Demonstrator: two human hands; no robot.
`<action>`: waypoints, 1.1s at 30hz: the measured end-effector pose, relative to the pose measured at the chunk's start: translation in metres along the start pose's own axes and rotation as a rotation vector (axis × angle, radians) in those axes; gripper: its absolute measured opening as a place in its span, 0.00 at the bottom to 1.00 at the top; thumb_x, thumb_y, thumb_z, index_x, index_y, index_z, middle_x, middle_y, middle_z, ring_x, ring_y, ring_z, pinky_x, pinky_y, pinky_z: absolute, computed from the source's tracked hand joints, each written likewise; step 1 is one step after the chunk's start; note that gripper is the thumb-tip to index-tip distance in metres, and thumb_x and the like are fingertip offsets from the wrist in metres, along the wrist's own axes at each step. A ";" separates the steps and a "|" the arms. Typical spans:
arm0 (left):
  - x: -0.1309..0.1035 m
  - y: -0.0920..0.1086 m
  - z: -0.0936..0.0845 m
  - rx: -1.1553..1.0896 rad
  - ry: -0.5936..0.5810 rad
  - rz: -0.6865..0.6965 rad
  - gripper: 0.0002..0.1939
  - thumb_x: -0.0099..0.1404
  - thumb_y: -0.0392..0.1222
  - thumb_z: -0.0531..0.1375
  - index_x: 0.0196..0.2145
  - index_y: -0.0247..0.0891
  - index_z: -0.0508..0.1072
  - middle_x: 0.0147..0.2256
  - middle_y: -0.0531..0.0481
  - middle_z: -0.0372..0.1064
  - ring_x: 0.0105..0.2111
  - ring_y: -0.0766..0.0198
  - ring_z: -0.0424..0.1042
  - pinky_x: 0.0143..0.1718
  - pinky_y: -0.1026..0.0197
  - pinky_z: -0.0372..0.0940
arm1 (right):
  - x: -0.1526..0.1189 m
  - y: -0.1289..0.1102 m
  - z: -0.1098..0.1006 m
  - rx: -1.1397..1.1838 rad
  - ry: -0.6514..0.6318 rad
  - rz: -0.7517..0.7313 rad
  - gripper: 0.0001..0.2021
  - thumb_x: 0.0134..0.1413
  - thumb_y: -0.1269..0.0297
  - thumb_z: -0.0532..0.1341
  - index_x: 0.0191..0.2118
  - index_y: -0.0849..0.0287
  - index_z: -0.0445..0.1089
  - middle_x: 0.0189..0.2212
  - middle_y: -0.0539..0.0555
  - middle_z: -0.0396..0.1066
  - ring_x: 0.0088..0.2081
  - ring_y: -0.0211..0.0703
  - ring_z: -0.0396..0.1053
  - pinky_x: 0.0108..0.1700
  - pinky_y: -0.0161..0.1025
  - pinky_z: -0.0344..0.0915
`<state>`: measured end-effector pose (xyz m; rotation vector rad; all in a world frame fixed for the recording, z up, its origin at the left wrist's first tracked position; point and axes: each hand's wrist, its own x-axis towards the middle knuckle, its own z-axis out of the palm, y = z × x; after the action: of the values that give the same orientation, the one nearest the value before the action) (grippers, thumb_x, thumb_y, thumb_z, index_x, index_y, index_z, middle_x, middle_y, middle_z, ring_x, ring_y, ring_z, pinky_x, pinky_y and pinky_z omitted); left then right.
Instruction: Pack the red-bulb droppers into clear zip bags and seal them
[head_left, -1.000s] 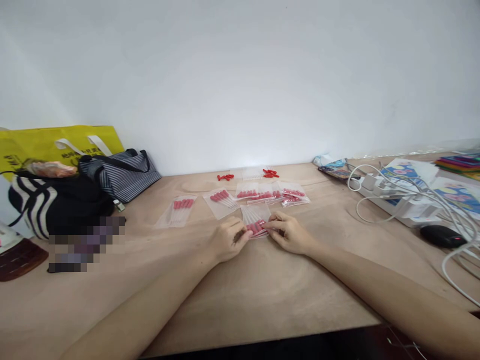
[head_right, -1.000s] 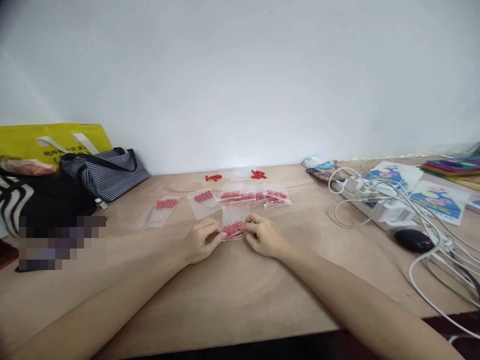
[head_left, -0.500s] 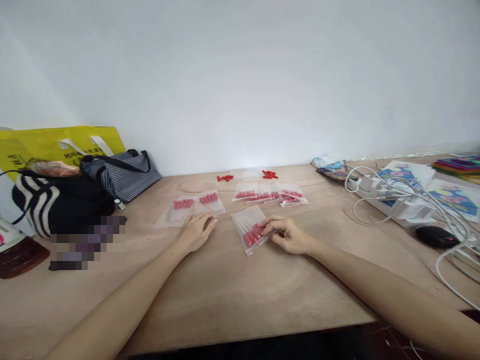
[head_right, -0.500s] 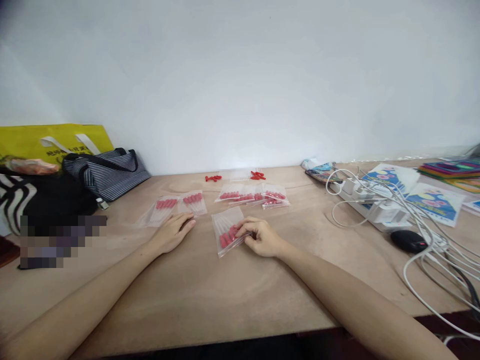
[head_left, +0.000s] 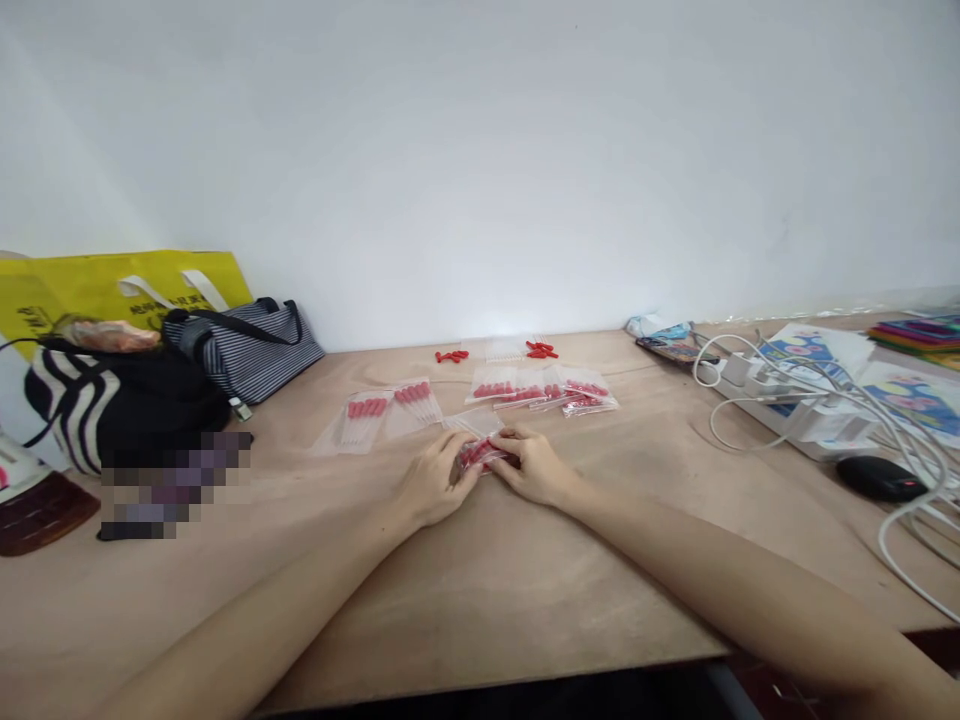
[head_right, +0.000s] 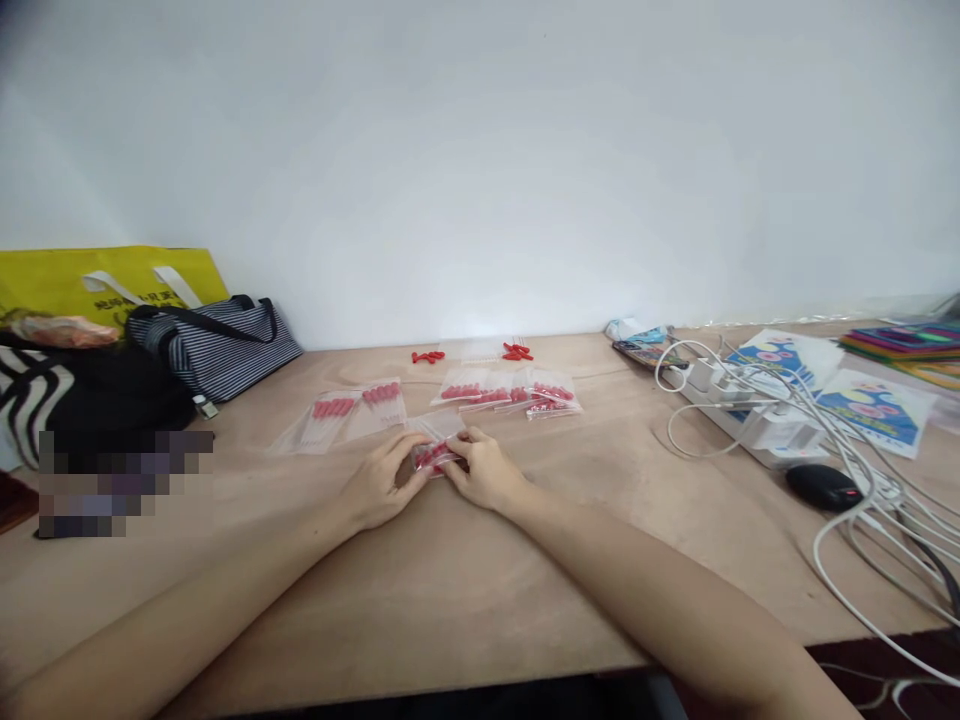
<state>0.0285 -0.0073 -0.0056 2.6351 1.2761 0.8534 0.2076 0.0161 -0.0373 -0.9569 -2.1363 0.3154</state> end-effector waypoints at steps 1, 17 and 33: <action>0.001 -0.003 0.001 -0.005 0.012 -0.010 0.13 0.58 0.39 0.52 0.42 0.37 0.61 0.40 0.46 0.64 0.41 0.59 0.65 0.43 0.58 0.61 | 0.001 -0.001 -0.001 -0.013 -0.003 0.010 0.10 0.50 0.60 0.57 0.36 0.57 0.70 0.38 0.57 0.65 0.38 0.42 0.66 0.41 0.39 0.63; 0.000 -0.019 -0.003 -0.007 0.018 0.078 0.03 0.54 0.31 0.52 0.27 0.37 0.59 0.34 0.49 0.65 0.33 0.63 0.66 0.35 0.61 0.62 | 0.001 0.018 -0.018 -0.026 0.046 0.068 0.16 0.44 0.59 0.62 0.40 0.59 0.67 0.34 0.54 0.64 0.27 0.36 0.63 0.30 0.35 0.61; 0.008 -0.051 -0.002 0.506 0.290 0.786 0.08 0.62 0.30 0.50 0.32 0.32 0.69 0.30 0.47 0.73 0.28 0.65 0.72 0.28 0.64 0.68 | 0.003 0.033 -0.035 -0.687 0.114 -0.731 0.12 0.55 0.73 0.50 0.25 0.61 0.67 0.21 0.50 0.63 0.25 0.35 0.55 0.33 0.38 0.50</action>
<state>-0.0043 0.0313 -0.0166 3.6135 0.4751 1.1457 0.2491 0.0384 -0.0282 -0.4428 -2.3472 -0.8525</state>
